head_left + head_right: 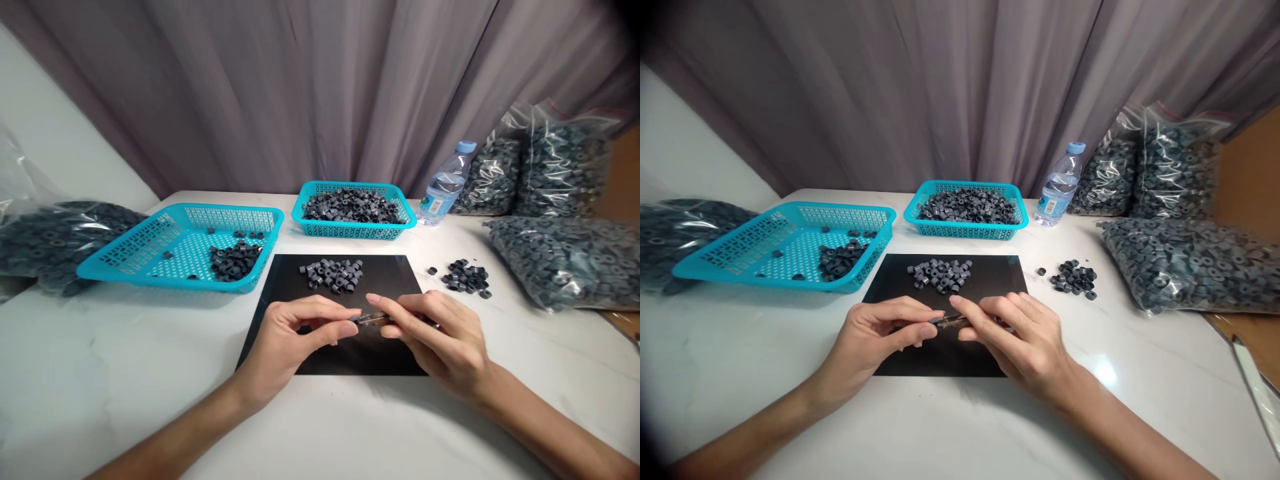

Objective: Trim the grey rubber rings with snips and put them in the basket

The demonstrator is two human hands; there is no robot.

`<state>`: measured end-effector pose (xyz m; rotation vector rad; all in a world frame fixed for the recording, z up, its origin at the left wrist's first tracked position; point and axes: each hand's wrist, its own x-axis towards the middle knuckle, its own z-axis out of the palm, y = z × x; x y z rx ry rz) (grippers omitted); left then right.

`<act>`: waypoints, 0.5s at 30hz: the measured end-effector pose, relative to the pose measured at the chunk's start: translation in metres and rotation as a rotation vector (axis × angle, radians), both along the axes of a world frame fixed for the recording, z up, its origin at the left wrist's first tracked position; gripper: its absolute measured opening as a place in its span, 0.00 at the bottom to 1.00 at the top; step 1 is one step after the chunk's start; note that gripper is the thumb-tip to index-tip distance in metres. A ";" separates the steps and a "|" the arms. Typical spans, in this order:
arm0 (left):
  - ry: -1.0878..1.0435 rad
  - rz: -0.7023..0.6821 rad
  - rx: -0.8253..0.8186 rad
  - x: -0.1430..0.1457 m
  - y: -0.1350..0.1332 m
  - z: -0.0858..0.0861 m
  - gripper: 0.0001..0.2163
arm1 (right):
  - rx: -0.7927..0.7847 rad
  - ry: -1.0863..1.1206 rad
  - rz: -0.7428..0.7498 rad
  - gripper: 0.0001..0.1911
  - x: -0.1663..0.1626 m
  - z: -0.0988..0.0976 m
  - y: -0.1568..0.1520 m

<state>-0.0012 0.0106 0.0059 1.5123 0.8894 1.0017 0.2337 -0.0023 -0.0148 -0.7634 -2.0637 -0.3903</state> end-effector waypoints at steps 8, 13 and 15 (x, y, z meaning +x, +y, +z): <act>0.027 0.014 0.024 0.000 0.000 0.000 0.07 | 0.005 -0.039 -0.025 0.15 0.001 -0.002 0.000; 0.032 0.017 0.023 0.001 -0.001 0.001 0.06 | 0.006 -0.050 -0.026 0.18 0.001 0.000 0.001; 0.027 0.016 0.028 0.001 -0.001 0.001 0.06 | 0.004 -0.053 -0.027 0.18 0.001 0.000 0.001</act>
